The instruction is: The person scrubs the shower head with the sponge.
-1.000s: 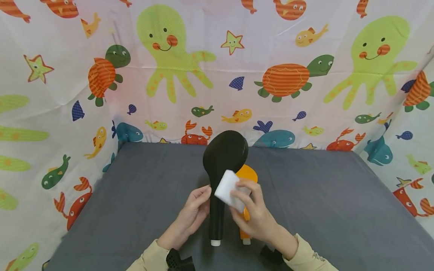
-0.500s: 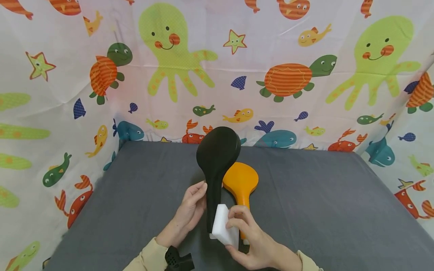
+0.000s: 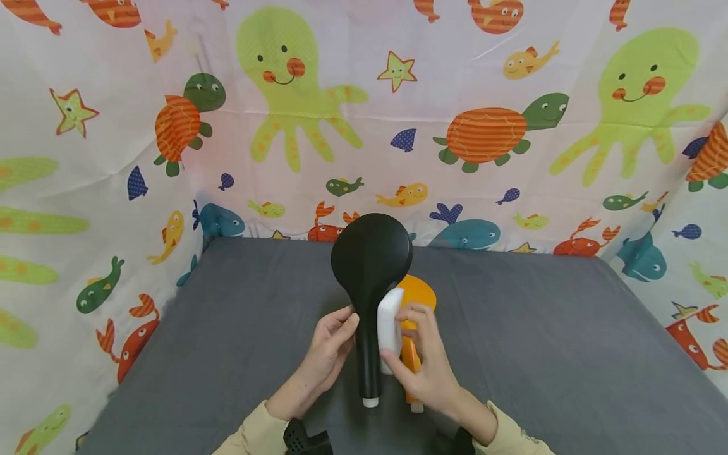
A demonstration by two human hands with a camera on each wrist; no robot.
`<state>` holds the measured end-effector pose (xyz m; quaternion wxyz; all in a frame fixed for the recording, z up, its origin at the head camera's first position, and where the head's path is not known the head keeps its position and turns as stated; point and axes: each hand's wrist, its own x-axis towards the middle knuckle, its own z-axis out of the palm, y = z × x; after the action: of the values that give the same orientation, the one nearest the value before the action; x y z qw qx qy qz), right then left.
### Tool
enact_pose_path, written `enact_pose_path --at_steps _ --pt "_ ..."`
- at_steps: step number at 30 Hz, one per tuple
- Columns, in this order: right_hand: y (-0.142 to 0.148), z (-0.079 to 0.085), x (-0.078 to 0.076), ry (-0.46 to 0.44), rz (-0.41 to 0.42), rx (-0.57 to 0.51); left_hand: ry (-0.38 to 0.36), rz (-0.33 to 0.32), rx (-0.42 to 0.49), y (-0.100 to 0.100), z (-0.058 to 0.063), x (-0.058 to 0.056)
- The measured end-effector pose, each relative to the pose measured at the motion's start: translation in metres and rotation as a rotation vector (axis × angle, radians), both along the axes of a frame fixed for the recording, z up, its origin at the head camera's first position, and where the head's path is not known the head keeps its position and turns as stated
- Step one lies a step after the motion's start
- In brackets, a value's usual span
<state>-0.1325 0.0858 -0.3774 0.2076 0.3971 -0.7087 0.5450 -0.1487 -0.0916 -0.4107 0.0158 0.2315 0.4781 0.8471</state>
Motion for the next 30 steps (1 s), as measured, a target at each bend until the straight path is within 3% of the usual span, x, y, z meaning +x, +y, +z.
enact_pose_path --at_steps 4,9,11,13,16,19,25,30 --pt "0.008 -0.019 0.010 -0.008 0.136 0.113 -0.043 0.051 0.015 -0.004 0.001 -0.004" --pt "0.021 -0.052 0.016 0.003 0.257 0.266 -0.088 0.124 -0.032 -0.012 -0.007 -0.012" --pt "0.026 -0.055 0.019 -0.053 0.297 0.307 -0.132 0.158 -0.072 -0.016 -0.013 -0.014" --pt "0.032 -0.054 0.020 -0.060 0.285 0.323 -0.189 0.194 -0.119 -0.019 -0.019 -0.016" --pt "0.044 -0.047 0.018 -0.069 0.157 0.326 -0.271 0.239 -0.176 -0.025 -0.028 -0.016" --pt "0.060 -0.040 0.011 -0.065 -0.062 0.328 -0.339 0.282 -0.230 -0.033 -0.036 -0.014" --pt "0.090 -0.032 0.002 -0.248 -0.404 0.461 -0.424 0.327 -0.349 -0.048 -0.049 -0.010" --pt "0.101 -0.033 -0.002 -0.382 -0.565 0.646 -0.447 0.322 -0.425 -0.054 -0.055 -0.008"
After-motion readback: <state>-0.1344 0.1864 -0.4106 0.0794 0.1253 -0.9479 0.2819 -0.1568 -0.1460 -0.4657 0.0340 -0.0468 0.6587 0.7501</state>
